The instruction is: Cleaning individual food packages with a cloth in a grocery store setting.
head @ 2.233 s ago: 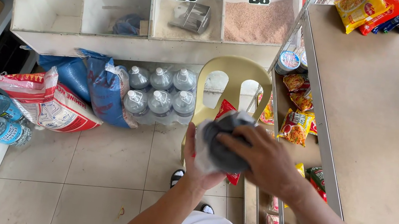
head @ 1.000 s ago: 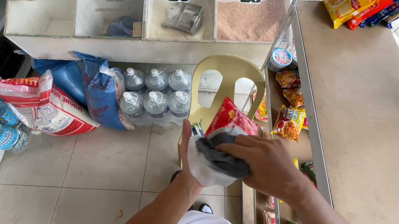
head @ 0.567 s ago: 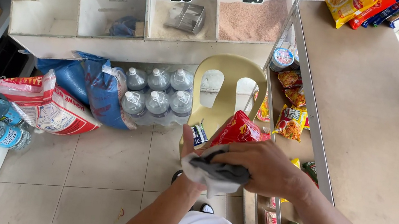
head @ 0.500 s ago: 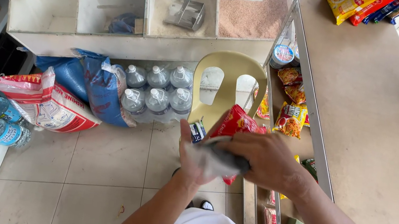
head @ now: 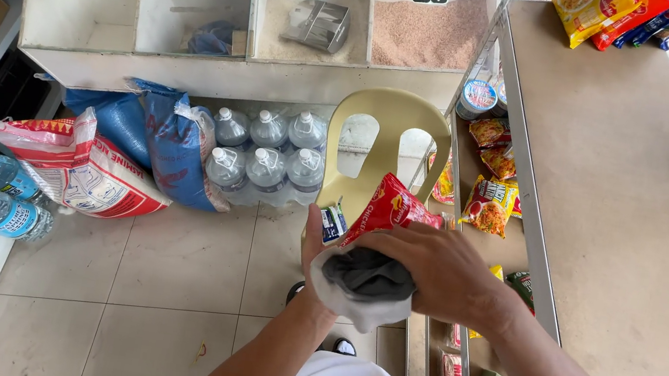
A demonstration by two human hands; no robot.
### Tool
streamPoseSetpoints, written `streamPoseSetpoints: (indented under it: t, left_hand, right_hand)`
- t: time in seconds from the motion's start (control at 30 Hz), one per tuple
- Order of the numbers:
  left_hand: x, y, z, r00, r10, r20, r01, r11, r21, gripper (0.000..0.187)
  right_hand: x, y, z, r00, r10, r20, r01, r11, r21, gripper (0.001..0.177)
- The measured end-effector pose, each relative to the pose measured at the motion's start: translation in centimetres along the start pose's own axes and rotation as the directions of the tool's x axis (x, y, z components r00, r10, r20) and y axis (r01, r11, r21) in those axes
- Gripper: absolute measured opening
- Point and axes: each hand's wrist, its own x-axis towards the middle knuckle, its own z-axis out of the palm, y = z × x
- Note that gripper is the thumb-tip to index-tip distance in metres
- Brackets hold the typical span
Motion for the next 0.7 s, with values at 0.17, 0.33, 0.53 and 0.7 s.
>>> streamPoseSetpoints:
  t: [0.17, 0.33, 0.53, 0.7]
  left_hand:
    - [0.2, -0.8, -0.3, 0.996, 0.053, -0.066, -0.041, 0.984, 0.171, 0.095]
    - [-0.2, -0.6, 3.7, 0.987, -0.011, -0.157, 0.037, 0.986, 0.163, 0.113]
    - [0.1, -0.5, 1.3, 0.979, 0.032, -0.204, 0.004, 0.985, 0.174, 0.094]
    - [-0.2, 0.1, 2.5, 0.979, -0.005, -0.205, 0.041, 0.984, 0.173, 0.1]
  right_hand:
    - [-0.4, 3.4, 1.6, 0.984, 0.168, -0.067, -0.168, 0.986, 0.005, 0.052]
    - [-1.3, 6.3, 2.8, 0.853, 0.239, -0.464, -0.316, 0.944, -0.095, 0.027]
    - [-0.5, 0.9, 1.9, 0.988, 0.122, -0.091, -0.115, 0.99, 0.083, 0.065]
    - [-0.6, 3.5, 1.4, 0.936, 0.246, -0.252, -0.245, 0.969, 0.034, 0.061]
